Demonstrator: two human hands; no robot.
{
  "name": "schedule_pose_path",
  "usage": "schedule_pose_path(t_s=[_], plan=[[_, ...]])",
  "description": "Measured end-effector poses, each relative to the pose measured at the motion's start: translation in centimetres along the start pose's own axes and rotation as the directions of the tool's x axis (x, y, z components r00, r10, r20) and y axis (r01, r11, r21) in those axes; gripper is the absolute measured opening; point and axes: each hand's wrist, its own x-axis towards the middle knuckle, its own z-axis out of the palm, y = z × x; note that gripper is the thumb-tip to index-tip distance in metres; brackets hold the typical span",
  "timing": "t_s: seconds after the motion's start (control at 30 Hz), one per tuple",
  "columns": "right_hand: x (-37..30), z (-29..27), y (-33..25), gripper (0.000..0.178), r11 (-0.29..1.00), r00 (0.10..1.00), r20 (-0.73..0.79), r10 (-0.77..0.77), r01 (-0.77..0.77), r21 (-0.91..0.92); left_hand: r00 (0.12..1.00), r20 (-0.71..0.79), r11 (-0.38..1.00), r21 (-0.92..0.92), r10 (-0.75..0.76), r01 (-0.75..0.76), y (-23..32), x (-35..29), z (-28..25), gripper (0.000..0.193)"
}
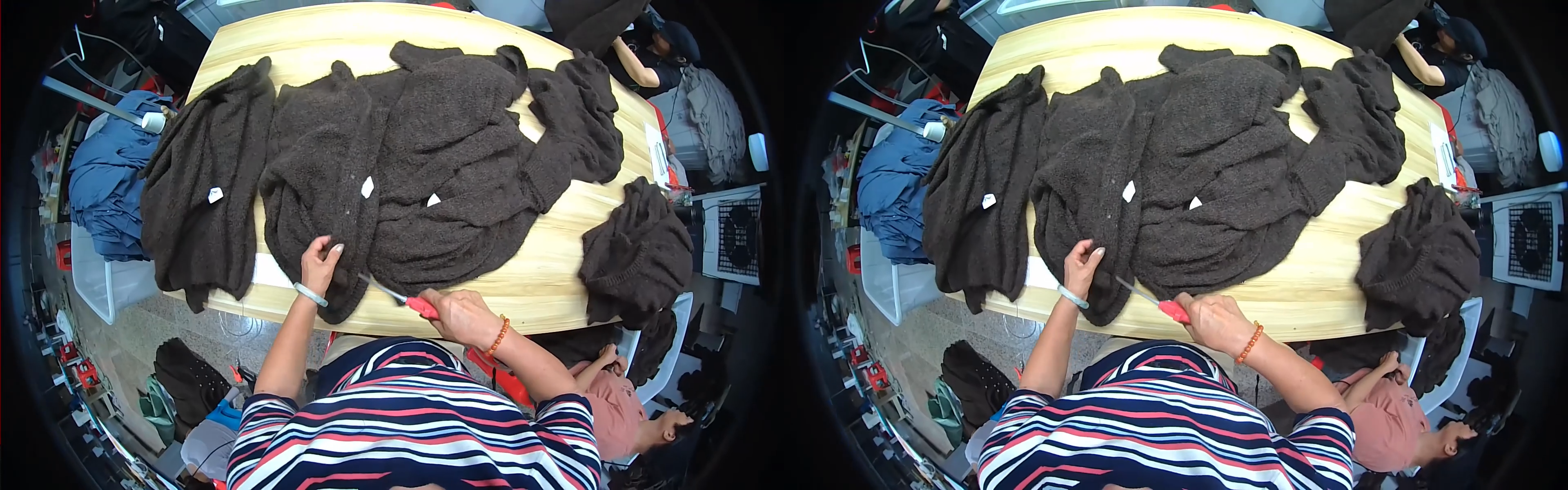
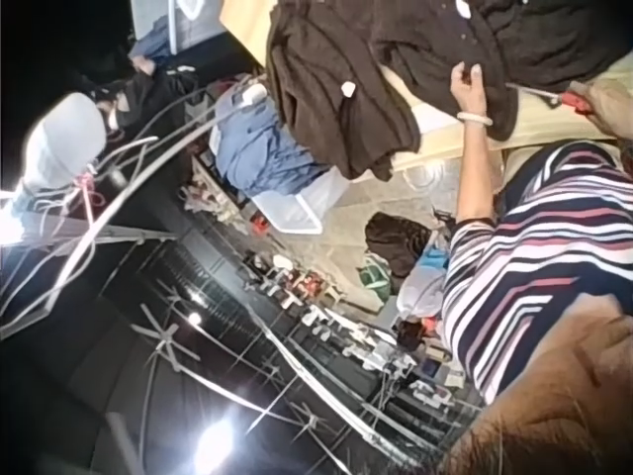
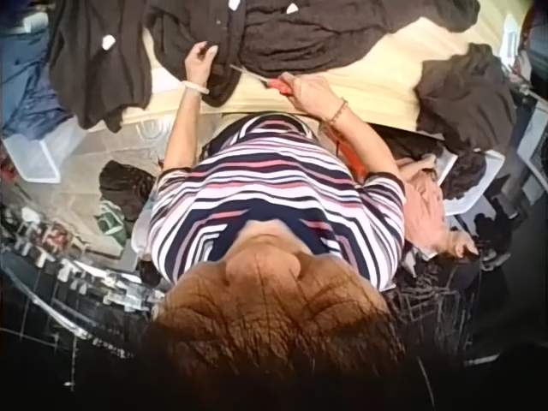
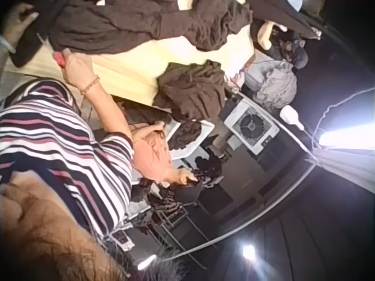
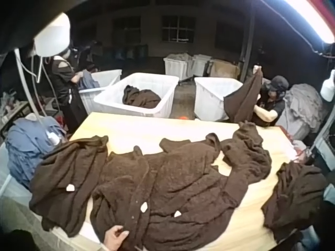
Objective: Trimming loose threads from sweaters using thread nippers.
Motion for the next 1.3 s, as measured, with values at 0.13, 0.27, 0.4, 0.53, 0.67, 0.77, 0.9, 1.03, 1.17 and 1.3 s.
schedule_pose_path(t_s=[0.13, 0.27, 0.4, 0.53, 0.67, 0.77, 0.9, 1.03, 1.17, 1.3], plan=[[0.4, 0.1, 0.3, 0.027, 0.997, 0.991, -0.127, 0.034, -0.025, 0.067, 0.985, -0.022, 0.953, 0.258, 0.168, -0.157, 4.0, 2.2, 2.3, 0.037], [1.5, -0.5, 0.4, 0.028, 0.995, 0.972, -0.229, 0.054, -0.034, 0.09, 0.97, -0.015, 0.863, 0.459, 0.243, -0.209, 3.4, 5.4, 3.3, 0.038], [3.0, -1.1, 1.0, 0.026, 0.992, 0.962, -0.245, 0.122, -0.116, 0.04, 0.987, 0.072, 0.94, 0.302, 0.141, -0.157, 2.3, 6.9, 3.1, 0.023], [3.9, -1.3, 0.4, 0.023, 0.989, 0.978, -0.152, 0.143, -0.146, -0.011, 0.992, 0.124, 0.996, 0.093, -0.006, -0.006, 0.5, 7.4, 1.6, 0.022], [4.4, -1.5, 0.5, 0.023, 0.994, 0.99, -0.092, 0.104, -0.105, -0.008, 0.997, 0.063, 0.996, -0.069, -0.052, 0.057, -0.6, 7.1, 0.8, 0.018], [4.9, -2.1, 0.1, 0.024, 0.992, 0.987, -0.105, 0.126, -0.126, -0.002, 0.989, 0.125, 0.981, -0.164, -0.081, 0.101, -0.4, 6.7, 0.5, 0.015], [6.4, -2.8, -0.2, 0.023, 0.991, 0.976, -0.178, 0.127, -0.131, -0.015, 0.986, 0.149, 0.972, -0.209, -0.074, 0.104, 0.1, 6.3, 0.9, 0.013], [6.9, -1.4, -0.3, 0.023, 0.995, 0.992, -0.105, 0.066, -0.073, -0.065, 0.986, 0.123, 0.961, -0.242, -0.11, 0.137, -0.2, 6.6, 0.7, 0.018], [6.9, -1.6, -0.4, 0.022, 0.995, 0.987, -0.134, 0.084, -0.089, -0.033, 0.983, 0.133, 0.951, -0.263, -0.128, 0.16, -0.7, 6.3, -0.1, 0.018], [7.6, -1.4, 0.0, 0.022, 0.996, 0.988, -0.14, 0.07, -0.078, -0.052, 0.98, 0.14, 0.945, -0.277, -0.138, 0.173, -0.6, 6.6, 0.1, 0.019]])
